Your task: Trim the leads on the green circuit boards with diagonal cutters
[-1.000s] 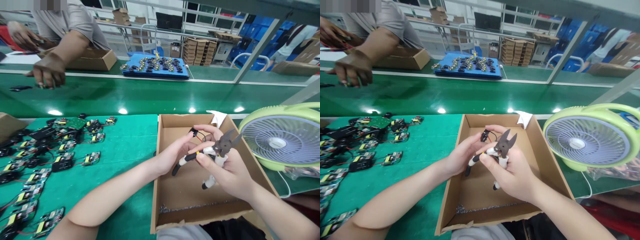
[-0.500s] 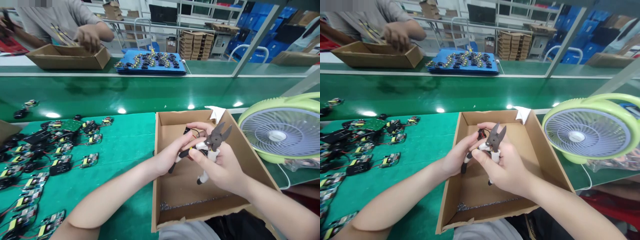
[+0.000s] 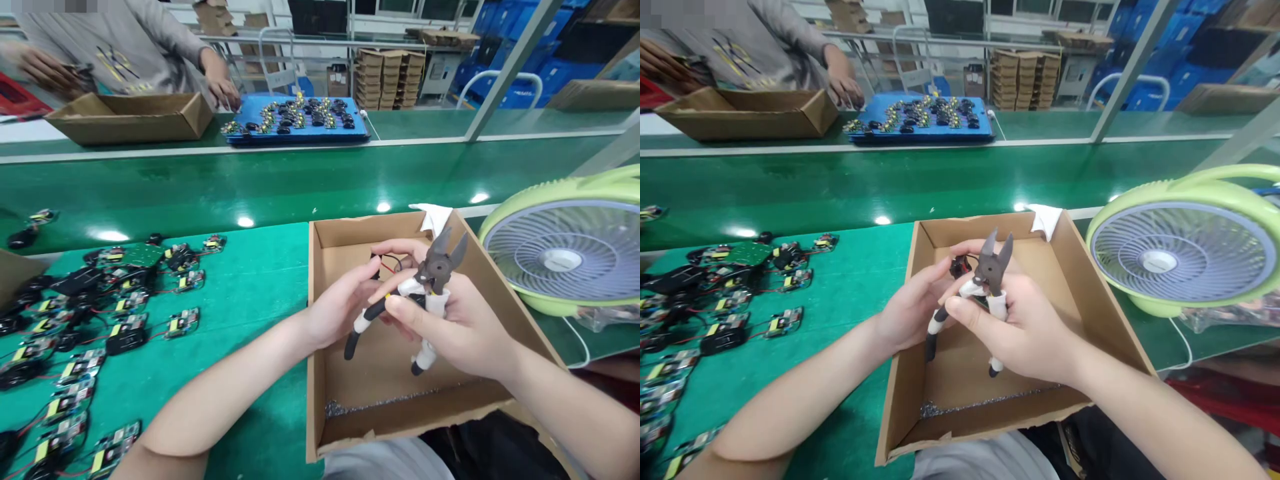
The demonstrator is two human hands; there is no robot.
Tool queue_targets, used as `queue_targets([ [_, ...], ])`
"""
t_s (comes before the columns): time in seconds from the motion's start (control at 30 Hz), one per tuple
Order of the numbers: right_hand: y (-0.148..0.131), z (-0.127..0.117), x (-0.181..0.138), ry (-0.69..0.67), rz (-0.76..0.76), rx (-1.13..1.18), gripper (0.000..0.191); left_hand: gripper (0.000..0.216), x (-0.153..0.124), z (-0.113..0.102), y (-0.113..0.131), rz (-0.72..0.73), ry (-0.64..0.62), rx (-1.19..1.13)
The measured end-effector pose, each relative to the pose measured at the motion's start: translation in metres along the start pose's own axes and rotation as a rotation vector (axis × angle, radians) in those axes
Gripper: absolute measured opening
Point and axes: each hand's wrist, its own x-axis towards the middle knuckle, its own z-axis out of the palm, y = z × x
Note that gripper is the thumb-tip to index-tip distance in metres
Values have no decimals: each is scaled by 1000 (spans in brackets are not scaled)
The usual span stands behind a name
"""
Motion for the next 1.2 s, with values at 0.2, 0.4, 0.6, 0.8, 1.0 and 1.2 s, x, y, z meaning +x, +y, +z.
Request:
queue_targets([
  [0.2, 0, 6, 3, 33, -23, -44, 13, 57, 0, 1, -1, 36, 77, -28],
  [0.4, 6, 18, 4, 128, -122, -77, 3, 56, 0, 1, -5, 109, 145, 49],
  [0.6, 6, 15, 4, 89, -189, -63, 11, 52, -4, 1, -2, 85, 163, 41],
  [0.8, -1, 1, 3, -23, -98, -22, 14, 57, -4, 4, 3, 16, 36, 22],
  [1.0, 0, 0, 2, -11, -57, -11, 14, 65, -4, 0, 4, 10, -27, 36],
  [1.2, 1, 5, 4, 26, -73, -25, 12, 55, -2, 2, 1, 52, 30, -9],
])
